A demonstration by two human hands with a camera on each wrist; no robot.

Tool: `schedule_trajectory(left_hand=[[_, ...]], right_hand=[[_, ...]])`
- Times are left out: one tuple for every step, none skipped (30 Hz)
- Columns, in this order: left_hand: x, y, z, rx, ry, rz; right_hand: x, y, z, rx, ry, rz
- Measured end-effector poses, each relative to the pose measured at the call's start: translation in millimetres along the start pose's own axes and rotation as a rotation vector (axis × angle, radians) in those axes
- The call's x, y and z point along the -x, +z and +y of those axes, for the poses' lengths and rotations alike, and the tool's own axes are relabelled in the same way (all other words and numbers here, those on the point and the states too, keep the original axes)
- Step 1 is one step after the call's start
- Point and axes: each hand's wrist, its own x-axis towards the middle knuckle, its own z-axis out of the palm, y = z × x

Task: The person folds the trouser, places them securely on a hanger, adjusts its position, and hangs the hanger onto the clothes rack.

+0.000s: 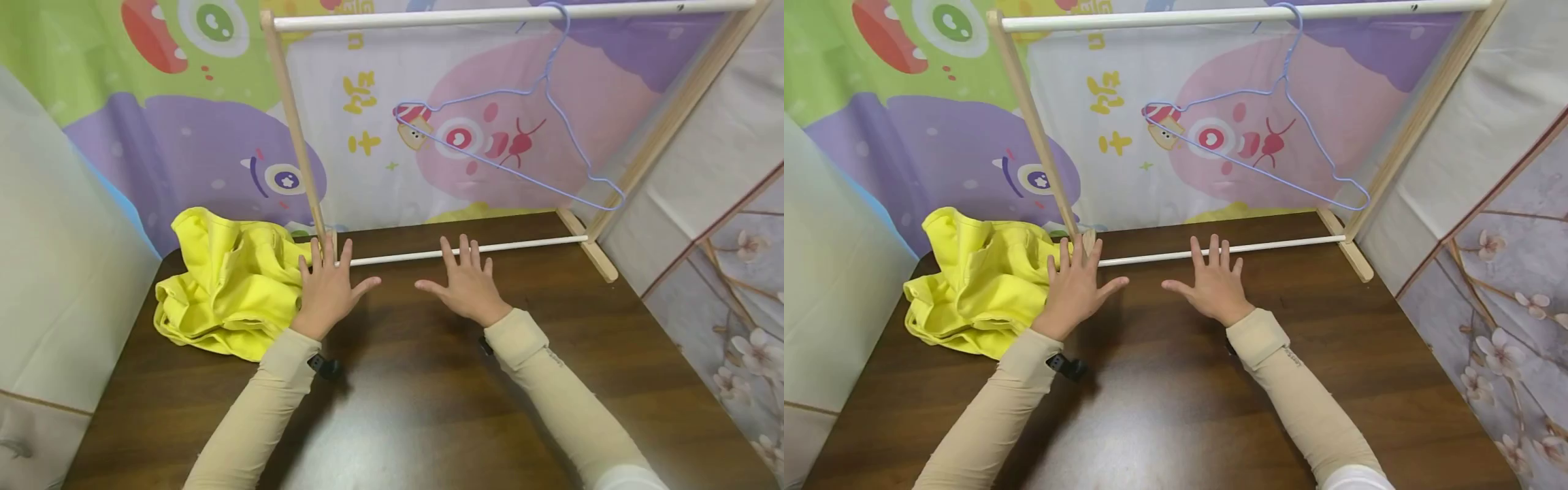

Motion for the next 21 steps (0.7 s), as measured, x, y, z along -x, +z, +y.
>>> schedule_trajectory(left_hand=[[0.1, -1.9, -0.1, -0.004, 0.002, 0.003], [0.3, -3.7, -0.3, -0.003, 0.002, 0.002], [0.5, -5.7, -0.5, -0.004, 0.004, -0.001], [1.0, -7.6, -0.9, -0.004, 0.008, -0.001], [1.3, -9.3, -1.7, -0.001, 0.009, -0.007], [1.7, -10.9, -2.8, 0.003, 0.007, -0.012], [2.3, -12.6, -4.0, 0.004, 0.006, -0.013], [2.7, -14.4, -5.4, 0.002, 0.005, -0.008], [3.3, -16.2, -7.2, -0.003, 0.006, 0.000], [3.9, -18.1, -8.8, -0.004, 0.008, 0.010], [4.4, -19.8, -10.6, -0.005, 0.008, 0.019], [4.9, -21.9, -12.2, -0.007, 0.012, 0.034], [5.5, -24.3, -13.7, -0.009, 0.016, 0.048], [6.0, -26.8, -15.3, -0.012, 0.021, 0.062], [6.6, -29.6, -17.1, -0.011, 0.024, 0.072], [6.4, -31.8, -17.9, -0.010, 0.028, 0.081], [6.3, -34.0, -18.9, -0.010, 0.030, 0.087], [6.3, -36.6, -19.9, -0.009, 0.032, 0.092], [6.3, -39.1, -21.1, -0.014, 0.032, 0.096], [6.2, -41.7, -22.4, -0.016, 0.031, 0.101], [6.1, -44.1, -23.8, -0.018, 0.029, 0.106]], right_hand=[[0.0, 0, -2, -0.001, -0.007, 0.003], [-0.1, 0, -3, -0.002, -0.013, 0.003], [-0.3, 0, -4, -0.004, -0.020, 0.001], [-0.5, 1, -6, -0.004, -0.027, 0.000], [-0.8, 1, -7, -0.003, -0.034, -0.003], [-1.1, 1, -9, -0.003, -0.040, -0.008], [-1.5, 2, -11, -0.001, -0.047, -0.011], [-1.8, 1, -12, -0.001, -0.053, -0.015], [-2.1, 1, -14, 0.000, -0.059, -0.016], [-2.2, 0, -16, 0.000, -0.064, -0.016], [-2.3, -1, -18, -0.005, -0.067, -0.019], [-2.6, -2, -20, -0.010, -0.071, -0.022], [-2.9, -3, -21, -0.014, -0.076, -0.020], [-3.3, -4, -23, -0.020, -0.082, -0.018], [-3.8, -5, -25, -0.027, -0.086, -0.017], [-4.1, -6, -26, -0.035, -0.087, -0.015], [-4.5, -8, -27, -0.039, -0.086, -0.013], [-5.0, -8, -28, -0.041, -0.086, -0.012], [-5.3, -10, -29, -0.043, -0.087, -0.011], [-5.5, -11, -30, -0.049, -0.087, -0.013], [-5.7, -12, -31, -0.055, -0.085, -0.014]])
